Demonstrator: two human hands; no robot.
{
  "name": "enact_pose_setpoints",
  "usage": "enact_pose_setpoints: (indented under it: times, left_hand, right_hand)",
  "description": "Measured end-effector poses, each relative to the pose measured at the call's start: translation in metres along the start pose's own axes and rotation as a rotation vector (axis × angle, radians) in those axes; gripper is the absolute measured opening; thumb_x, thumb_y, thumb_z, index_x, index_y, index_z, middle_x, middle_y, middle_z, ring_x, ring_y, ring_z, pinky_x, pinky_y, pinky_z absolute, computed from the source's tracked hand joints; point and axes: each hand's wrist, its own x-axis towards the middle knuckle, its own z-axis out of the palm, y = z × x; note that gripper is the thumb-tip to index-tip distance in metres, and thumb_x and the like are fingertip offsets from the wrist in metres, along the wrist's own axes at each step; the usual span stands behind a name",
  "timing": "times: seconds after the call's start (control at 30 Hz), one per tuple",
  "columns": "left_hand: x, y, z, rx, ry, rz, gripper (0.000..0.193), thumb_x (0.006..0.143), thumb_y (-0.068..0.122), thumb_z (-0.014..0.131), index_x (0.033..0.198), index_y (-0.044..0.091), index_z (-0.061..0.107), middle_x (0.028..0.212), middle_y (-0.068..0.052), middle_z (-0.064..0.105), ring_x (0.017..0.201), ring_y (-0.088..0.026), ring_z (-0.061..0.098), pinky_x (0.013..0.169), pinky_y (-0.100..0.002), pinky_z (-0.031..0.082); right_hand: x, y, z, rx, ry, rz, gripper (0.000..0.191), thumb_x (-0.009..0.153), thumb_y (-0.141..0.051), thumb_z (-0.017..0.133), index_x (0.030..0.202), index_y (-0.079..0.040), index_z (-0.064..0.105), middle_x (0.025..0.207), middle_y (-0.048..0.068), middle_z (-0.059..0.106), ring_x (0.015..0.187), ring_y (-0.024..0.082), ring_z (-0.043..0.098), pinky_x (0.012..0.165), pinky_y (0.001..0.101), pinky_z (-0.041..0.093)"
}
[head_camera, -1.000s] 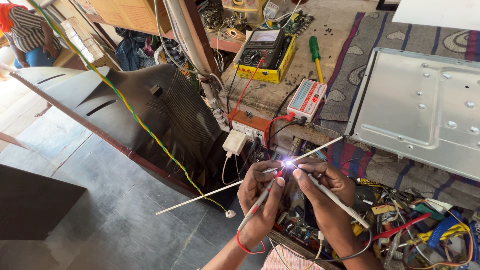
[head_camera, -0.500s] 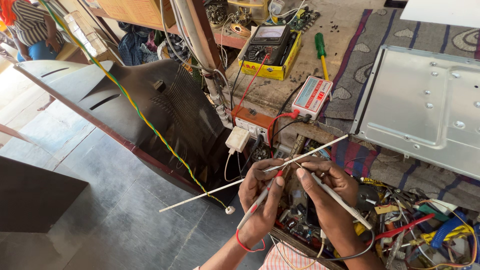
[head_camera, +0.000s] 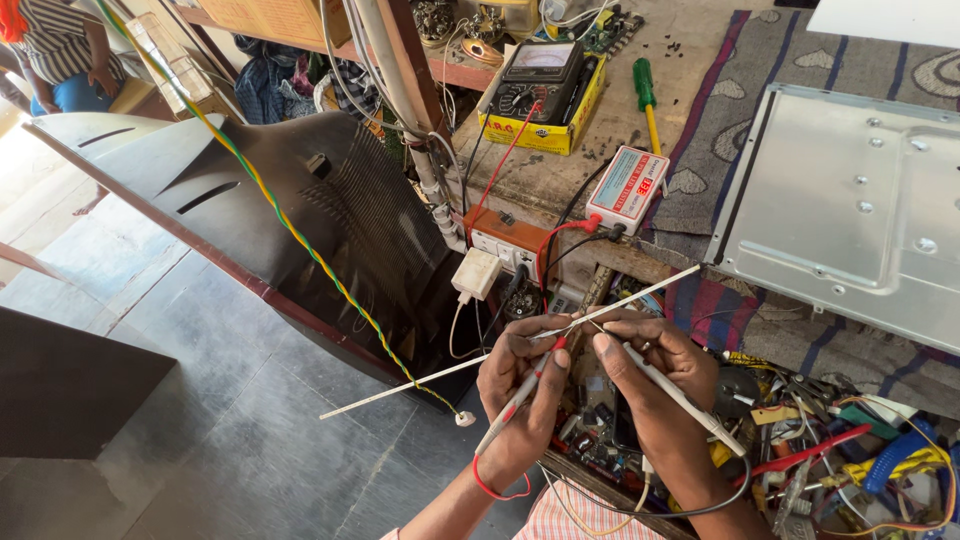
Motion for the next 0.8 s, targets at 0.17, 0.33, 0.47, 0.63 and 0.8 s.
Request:
enact_pose_setpoints:
  times: [0.17, 0.33, 0.47, 0.63, 0.8]
  left_hand:
    - [-0.0023, -0.0032, 0.0005, 0.012, 0.009, -0.012, 0.008, 0.102, 0.001, 0.064, 0.104, -0.002, 0.056, 0.124, -0.017, 0.07, 0.091, -0.005, 0.062, 0.075, -0.02, 0.05]
    - [-0.003, -0.0051, 0.0013, -0.012, 0.024, -0.067, 0.007, 0.101, 0.001, 0.064, 0.103, -0.002, 0.058, 0.122, -0.016, 0.07, 0.079, -0.002, 0.056, 0.064, -0.018, 0.045]
    - [-0.0027, -0.0046, 0.0012, -0.05, 0.012, -0.049, 0.008, 0.102, 0.001, 0.063, 0.103, -0.002, 0.056, 0.124, -0.016, 0.068, 0.088, -0.003, 0.061, 0.069, -0.019, 0.049]
    - [-0.0026, -0.0023, 0.0008, -0.006, 0.016, -0.059, 0.009, 0.101, 0.001, 0.065, 0.101, -0.002, 0.057, 0.123, -0.016, 0.07, 0.086, -0.004, 0.062, 0.068, -0.019, 0.049]
    - [-0.0021, -0.0008, 0.0003, -0.001, -0.007, -0.024, 0.009, 0.102, 0.002, 0.065, 0.102, -0.002, 0.057, 0.124, -0.017, 0.068, 0.097, -0.007, 0.065, 0.079, -0.022, 0.053]
  right_hand:
    - [-0.0007, 0.0004, 0.0003, 0.048, -0.022, -0.019, 0.014, 0.093, 0.003, 0.07, 0.107, 0.004, 0.068, 0.116, 0.014, 0.074, 0.101, 0.012, 0.07, 0.09, 0.0236, 0.059]
    - [-0.0006, -0.0003, 0.0004, 0.028, -0.021, -0.016, 0.015, 0.093, 0.003, 0.07, 0.107, 0.004, 0.069, 0.116, 0.013, 0.074, 0.099, 0.011, 0.069, 0.088, 0.0235, 0.058]
    - [-0.0007, -0.0017, 0.001, 0.01, -0.025, -0.021, 0.014, 0.093, 0.004, 0.07, 0.107, 0.004, 0.069, 0.116, 0.014, 0.074, 0.097, 0.011, 0.069, 0.084, 0.0235, 0.058]
    - [-0.0008, -0.0024, 0.0029, 0.017, -0.025, -0.035, 0.014, 0.093, 0.004, 0.07, 0.106, 0.004, 0.069, 0.116, 0.013, 0.074, 0.1, 0.011, 0.07, 0.086, 0.0231, 0.059]
    - [-0.0007, -0.0031, 0.0018, -0.021, -0.026, -0.04, 0.013, 0.093, 0.003, 0.07, 0.107, 0.004, 0.07, 0.115, 0.014, 0.074, 0.098, 0.011, 0.07, 0.085, 0.0233, 0.059]
